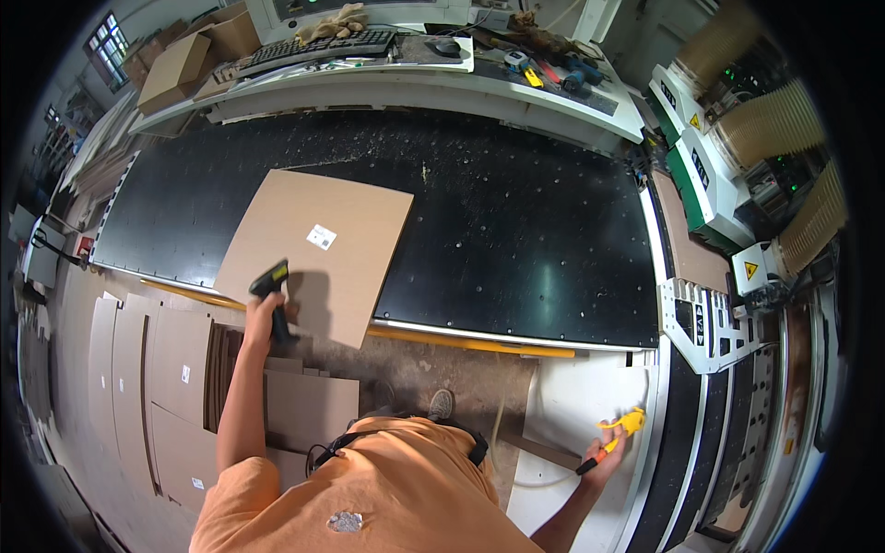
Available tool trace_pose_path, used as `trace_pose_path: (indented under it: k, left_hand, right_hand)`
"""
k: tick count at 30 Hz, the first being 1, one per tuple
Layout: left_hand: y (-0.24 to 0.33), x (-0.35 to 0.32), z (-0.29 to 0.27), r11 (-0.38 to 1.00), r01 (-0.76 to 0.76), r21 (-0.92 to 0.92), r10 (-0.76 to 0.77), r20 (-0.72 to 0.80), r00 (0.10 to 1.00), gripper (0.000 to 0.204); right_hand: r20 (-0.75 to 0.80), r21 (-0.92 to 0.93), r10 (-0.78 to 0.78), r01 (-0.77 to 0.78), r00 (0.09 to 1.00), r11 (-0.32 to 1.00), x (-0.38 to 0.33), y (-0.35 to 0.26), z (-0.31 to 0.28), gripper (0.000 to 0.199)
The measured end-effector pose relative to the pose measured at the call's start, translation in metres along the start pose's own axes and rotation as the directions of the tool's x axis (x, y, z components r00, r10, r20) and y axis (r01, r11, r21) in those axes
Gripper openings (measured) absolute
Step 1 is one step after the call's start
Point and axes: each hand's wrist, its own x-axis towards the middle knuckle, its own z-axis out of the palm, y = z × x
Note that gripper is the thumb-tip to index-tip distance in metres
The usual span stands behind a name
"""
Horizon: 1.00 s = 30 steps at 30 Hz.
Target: The person repeatedly picks up flat wooden panels from the floor, scans their labels with a handheld barcode scanner, and places them on a conveyor belt. They also use a yellow air gun to blow dust off the panels and the conveyor surface before stacking the scanned panels on the belt.
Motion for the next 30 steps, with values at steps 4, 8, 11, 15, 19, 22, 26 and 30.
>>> trace_pose_path:
  k: [4, 8, 11, 15, 19, 22, 26, 30]
  left_hand:
    - [-0.018, -0.058, -0.014, 0.967, 0.097, 0.237, -0.105, 0.024, 0.994, 0.032]
    - [-0.044, -0.08, 0.011, 0.972, 0.236, 0.007, -0.235, 0.144, 0.961, 0.034]
    - [-0.054, -0.077, 0.045, 0.948, 0.258, -0.188, -0.241, 0.109, 0.964, 0.034]
    - [-0.047, -0.077, 0.068, 0.949, 0.164, -0.269, -0.177, -0.025, 0.984, 0.03]
    - [-0.042, -0.083, 0.055, 0.955, 0.063, -0.289, -0.115, -0.167, 0.979, 0.025]
    - [-0.055, -0.079, 0.037, 0.936, -0.023, -0.351, -0.092, -0.307, 0.947, 0.023]
    - [-0.086, -0.063, 0.017, 0.91, -0.189, -0.37, -0.004, -0.461, 0.887, 0.022]
    - [-0.107, -0.031, -0.005, 0.91, -0.188, -0.37, -0.045, -0.539, 0.841, 0.022]
  right_hand:
    - [0.191, -0.444, 0.284, -0.175, 0.94, 0.879, -0.042, -0.002, 0.049, 0.047]
    - [0.484, -0.564, 0.438, -0.112, 0.757, 0.818, -0.074, 0.011, 0.116, 0.047]
    - [0.641, -0.536, 0.392, 0.019, 0.66, 0.844, -0.079, 0.014, 0.159, 0.049]
    - [0.704, -0.561, 0.419, 0.087, 0.574, 0.823, -0.081, 0.008, 0.204, 0.048]
    - [0.825, -0.542, 0.478, 0.182, 0.303, 0.82, -0.102, 0.013, 0.243, 0.048]
    - [0.834, -0.551, 0.531, 0.165, 0.151, 0.818, -0.117, 0.026, 0.257, 0.046]
    - [0.799, -0.601, 0.596, 0.101, 0.074, 0.793, -0.116, 0.051, 0.247, 0.045]
    - [0.676, -0.638, 0.532, 0.043, 0.51, 0.769, -0.079, 0.081, 0.221, 0.041]
